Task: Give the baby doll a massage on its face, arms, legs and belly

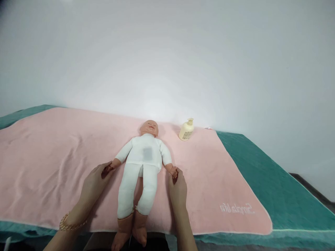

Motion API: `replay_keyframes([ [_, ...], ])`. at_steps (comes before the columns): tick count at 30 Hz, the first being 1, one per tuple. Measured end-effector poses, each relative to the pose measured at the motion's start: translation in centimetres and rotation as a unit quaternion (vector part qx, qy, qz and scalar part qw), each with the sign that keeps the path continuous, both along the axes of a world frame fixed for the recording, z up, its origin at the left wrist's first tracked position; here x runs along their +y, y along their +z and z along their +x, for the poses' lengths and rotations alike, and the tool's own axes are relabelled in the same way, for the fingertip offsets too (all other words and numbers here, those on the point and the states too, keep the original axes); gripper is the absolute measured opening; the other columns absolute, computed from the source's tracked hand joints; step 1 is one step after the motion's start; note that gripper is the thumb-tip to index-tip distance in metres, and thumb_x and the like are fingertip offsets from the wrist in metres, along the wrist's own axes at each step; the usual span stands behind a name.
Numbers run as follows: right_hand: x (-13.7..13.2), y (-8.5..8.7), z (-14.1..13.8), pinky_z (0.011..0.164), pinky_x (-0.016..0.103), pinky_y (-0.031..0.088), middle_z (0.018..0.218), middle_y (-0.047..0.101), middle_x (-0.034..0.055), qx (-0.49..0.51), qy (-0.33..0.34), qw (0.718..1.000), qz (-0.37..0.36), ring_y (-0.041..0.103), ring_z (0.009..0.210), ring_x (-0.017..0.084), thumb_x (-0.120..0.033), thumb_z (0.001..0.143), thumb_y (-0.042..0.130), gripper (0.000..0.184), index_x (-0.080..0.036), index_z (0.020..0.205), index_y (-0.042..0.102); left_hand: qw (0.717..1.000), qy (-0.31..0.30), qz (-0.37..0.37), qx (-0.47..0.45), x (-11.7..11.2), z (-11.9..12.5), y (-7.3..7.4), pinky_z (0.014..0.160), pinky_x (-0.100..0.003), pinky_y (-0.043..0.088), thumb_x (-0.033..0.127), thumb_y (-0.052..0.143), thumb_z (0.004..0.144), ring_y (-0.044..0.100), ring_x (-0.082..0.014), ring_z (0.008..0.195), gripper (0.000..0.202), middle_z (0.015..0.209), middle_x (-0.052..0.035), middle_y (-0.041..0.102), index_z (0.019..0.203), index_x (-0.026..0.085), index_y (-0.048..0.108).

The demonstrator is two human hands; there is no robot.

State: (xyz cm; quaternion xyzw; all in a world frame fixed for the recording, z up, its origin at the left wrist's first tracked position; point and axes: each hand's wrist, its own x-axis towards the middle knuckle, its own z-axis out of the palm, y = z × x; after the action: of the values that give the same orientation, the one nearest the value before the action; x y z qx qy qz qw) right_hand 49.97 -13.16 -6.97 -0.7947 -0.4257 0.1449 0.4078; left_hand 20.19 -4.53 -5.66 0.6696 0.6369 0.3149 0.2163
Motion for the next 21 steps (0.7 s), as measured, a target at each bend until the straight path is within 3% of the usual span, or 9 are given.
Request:
replay_keyframes([
  [3, -0.2, 0.3, -0.1, 0.081, 0.042, 0.052, 0.114, 0.068, 0.0107, 0.029, 0.002, 0.999, 0.031, 0.065, 0.101, 0.030, -0.048, 0.083, 0.049, 0.047, -0.021, 0.121, 0.056, 0.999, 0.016, -0.014, -0.039, 0.1, -0.2, -0.2, 0.081, -0.041, 0.047, 0.042, 0.051, 0.083, 0.063, -0.0310, 0.098, 0.039, 0.106, -0.0104, 0.068, 0.115, 0.022, 0.061],
  [7, 0.2, 0.9, 0.2, 0.091, 0.040, 0.051, 0.123, 0.063, 0.0102, 0.098, -0.027, 0.990, 0.099, 0.061, 0.112, 0.028, -0.051, 0.082, 0.055, 0.048, -0.022, 0.121, 0.056, 0.977, 0.097, -0.017, -0.189, 0.5, -0.6, 0.3, 0.076, -0.039, 0.053, 0.042, 0.062, 0.077, 0.066, -0.0275, 0.094, 0.061, 0.110, -0.0110, 0.066, 0.132, 0.023, 0.046],
  [11, 2.2, 1.7, 1.7, 0.089, 0.037, 0.053, 0.120, 0.064, 0.0119, 0.201, -0.093, 0.960, 0.174, 0.062, 0.109, 0.028, -0.052, 0.078, 0.064, 0.055, -0.019, 0.120, 0.055, 0.945, 0.118, 0.044, -0.303, 2.5, -0.4, 1.9, 0.082, -0.038, 0.054, 0.041, 0.068, 0.074, 0.065, -0.0255, 0.099, 0.055, 0.110, -0.0104, 0.066, 0.123, 0.022, 0.052],
  [13, 3.9, 2.4, 3.0, 0.091, 0.037, 0.052, 0.119, 0.065, 0.0113, 0.218, -0.092, 0.948, 0.213, 0.061, 0.111, 0.027, -0.052, 0.077, 0.065, 0.052, -0.018, 0.117, 0.058, 0.934, 0.111, 0.085, -0.328, 4.3, 0.1, 2.9, 0.086, -0.039, 0.053, 0.041, 0.071, 0.074, 0.065, -0.0246, 0.099, 0.051, 0.106, -0.0094, 0.068, 0.118, 0.021, 0.056],
  [16, 7.1, 4.1, 4.9, 0.097, 0.040, 0.048, 0.124, 0.062, 0.0108, 0.207, -0.027, 0.938, 0.278, 0.058, 0.116, 0.026, -0.052, 0.079, 0.062, 0.050, -0.018, 0.116, 0.059, 0.919, 0.085, 0.141, -0.359, 7.9, 0.9, 4.4, 0.085, -0.036, 0.053, 0.041, 0.069, 0.076, 0.065, -0.0227, 0.099, 0.045, 0.105, -0.0090, 0.069, 0.114, 0.019, 0.060],
  [18, 9.5, 5.4, 5.8, 0.095, 0.042, 0.049, 0.120, 0.063, 0.0106, 0.190, 0.037, 0.945, 0.263, 0.059, 0.114, 0.027, -0.054, 0.078, 0.059, 0.049, -0.019, 0.113, 0.061, 0.917, 0.080, 0.153, -0.359, 10.9, 1.5, 5.1, 0.080, -0.034, 0.054, 0.042, 0.070, 0.074, 0.066, -0.0219, 0.093, 0.042, 0.101, -0.0087, 0.069, 0.108, 0.018, 0.063],
  [21, 13.4, 7.2, 6.2, 0.091, 0.041, 0.051, 0.109, 0.067, 0.0057, 0.180, 0.078, 0.947, 0.254, 0.060, 0.110, 0.026, -0.054, 0.078, 0.057, 0.044, -0.024, 0.110, 0.063, 0.916, 0.033, 0.152, -0.369, 15.5, 2.5, 5.8, 0.079, -0.034, 0.053, 0.045, 0.070, 0.073, 0.066, -0.0210, 0.088, 0.040, 0.094, -0.0088, 0.070, 0.100, 0.016, 0.065],
])
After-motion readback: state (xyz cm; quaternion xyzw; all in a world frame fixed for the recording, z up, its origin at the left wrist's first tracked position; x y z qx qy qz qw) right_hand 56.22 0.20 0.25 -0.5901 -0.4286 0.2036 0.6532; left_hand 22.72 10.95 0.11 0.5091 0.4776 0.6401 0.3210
